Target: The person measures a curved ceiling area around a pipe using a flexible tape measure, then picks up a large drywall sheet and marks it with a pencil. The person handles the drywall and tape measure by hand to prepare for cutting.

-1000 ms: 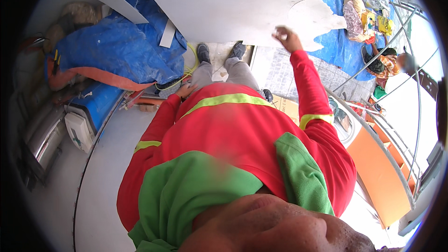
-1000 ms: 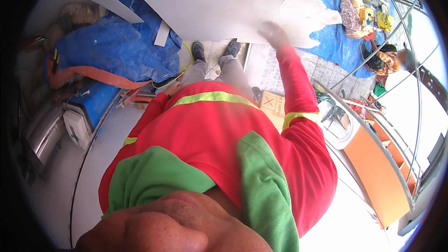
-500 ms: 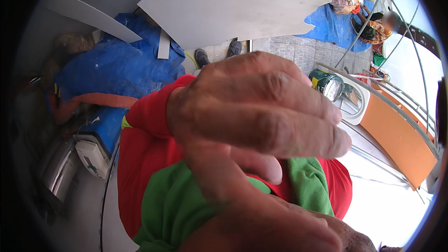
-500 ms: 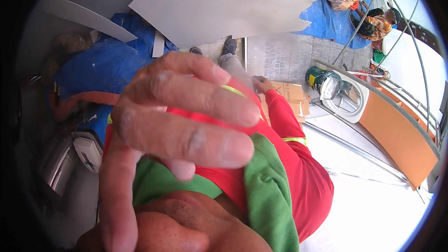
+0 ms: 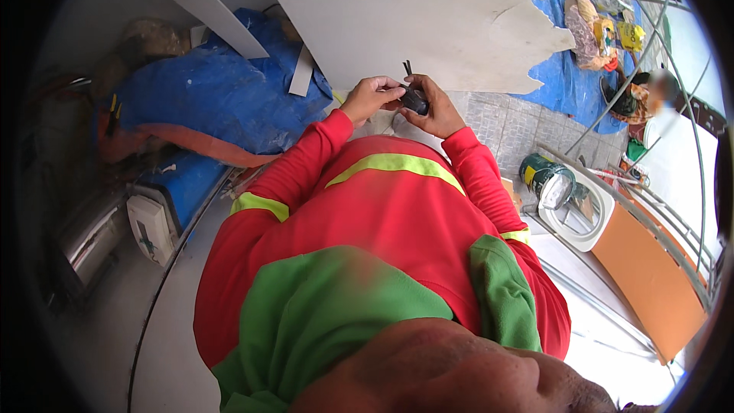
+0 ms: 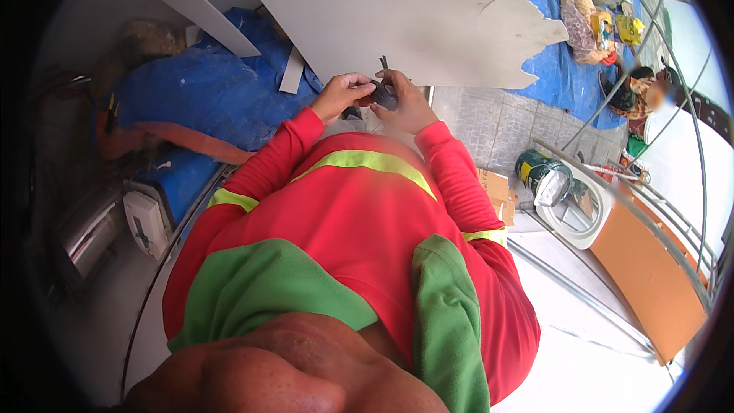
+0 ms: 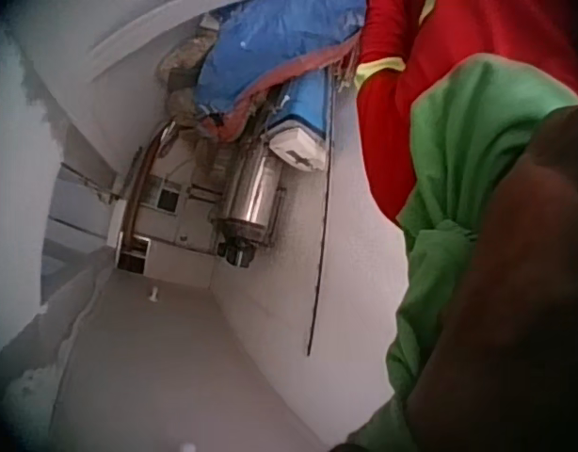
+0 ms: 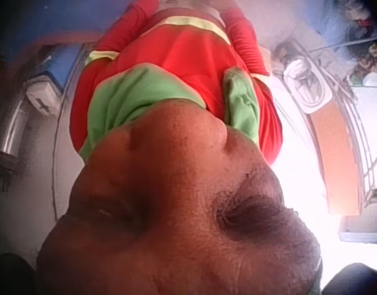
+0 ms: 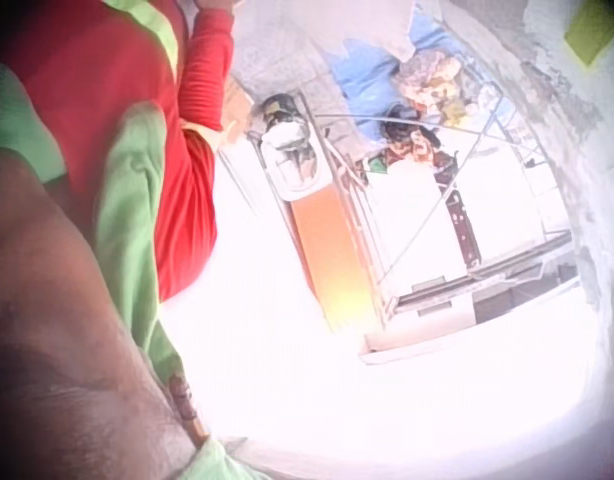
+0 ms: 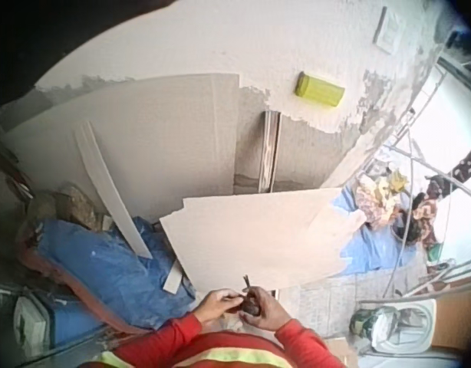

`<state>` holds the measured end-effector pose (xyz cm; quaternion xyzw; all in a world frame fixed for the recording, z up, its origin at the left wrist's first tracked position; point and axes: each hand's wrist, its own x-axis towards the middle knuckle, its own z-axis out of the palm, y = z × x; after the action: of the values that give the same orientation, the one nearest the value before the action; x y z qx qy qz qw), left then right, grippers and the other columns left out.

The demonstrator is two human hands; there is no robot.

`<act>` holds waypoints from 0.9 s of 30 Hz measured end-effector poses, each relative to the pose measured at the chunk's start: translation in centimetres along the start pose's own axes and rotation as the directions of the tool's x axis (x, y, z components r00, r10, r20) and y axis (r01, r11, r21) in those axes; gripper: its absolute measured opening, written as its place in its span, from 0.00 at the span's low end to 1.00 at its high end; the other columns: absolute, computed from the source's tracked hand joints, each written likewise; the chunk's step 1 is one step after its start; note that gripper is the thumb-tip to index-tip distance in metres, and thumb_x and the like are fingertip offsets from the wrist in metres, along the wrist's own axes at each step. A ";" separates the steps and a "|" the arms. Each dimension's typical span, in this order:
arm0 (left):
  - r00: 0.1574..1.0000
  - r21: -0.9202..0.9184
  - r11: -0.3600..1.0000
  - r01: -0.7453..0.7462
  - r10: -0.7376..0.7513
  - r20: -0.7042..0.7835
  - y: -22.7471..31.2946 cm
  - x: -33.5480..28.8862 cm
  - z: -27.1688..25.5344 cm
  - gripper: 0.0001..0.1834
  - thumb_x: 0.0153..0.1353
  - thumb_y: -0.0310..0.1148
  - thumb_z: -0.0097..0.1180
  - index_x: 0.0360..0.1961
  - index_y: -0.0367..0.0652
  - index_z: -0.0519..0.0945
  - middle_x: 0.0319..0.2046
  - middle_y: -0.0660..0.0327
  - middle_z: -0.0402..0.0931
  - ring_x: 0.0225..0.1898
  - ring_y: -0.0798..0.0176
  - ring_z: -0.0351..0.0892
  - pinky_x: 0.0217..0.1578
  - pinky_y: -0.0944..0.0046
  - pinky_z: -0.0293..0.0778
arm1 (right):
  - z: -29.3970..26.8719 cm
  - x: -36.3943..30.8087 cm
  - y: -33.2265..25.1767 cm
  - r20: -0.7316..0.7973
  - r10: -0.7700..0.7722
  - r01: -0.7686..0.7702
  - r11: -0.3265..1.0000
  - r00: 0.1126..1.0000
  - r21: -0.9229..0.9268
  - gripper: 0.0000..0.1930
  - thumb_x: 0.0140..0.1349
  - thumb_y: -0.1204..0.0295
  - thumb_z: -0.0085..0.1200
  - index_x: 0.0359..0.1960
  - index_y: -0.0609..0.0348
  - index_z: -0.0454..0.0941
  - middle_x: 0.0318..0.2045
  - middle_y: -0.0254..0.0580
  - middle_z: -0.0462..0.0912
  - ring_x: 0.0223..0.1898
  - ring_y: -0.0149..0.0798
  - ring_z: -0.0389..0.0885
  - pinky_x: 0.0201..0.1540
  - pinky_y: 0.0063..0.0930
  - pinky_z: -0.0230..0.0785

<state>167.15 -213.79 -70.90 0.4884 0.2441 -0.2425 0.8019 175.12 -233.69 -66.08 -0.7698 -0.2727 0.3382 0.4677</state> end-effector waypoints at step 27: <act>0.805 0.270 0.948 0.171 0.023 -0.592 -21.4 -0.5 -15.9 0.27 0.67 0.53 0.62 0.60 0.50 0.77 0.51 0.62 0.83 0.46 0.62 0.83 0.41 0.59 0.78 | -21.5 8.5 21.6 -0.024 0.210 -0.160 0.659 0.977 -0.735 0.21 0.53 0.69 0.63 0.51 0.41 0.84 0.43 0.54 0.85 0.48 0.56 0.84 0.52 0.46 0.77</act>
<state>150.90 -208.05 -91.20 0.6489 0.4581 -0.1460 0.5897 199.32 -247.83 -80.69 -0.9050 -0.3199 0.2703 0.0750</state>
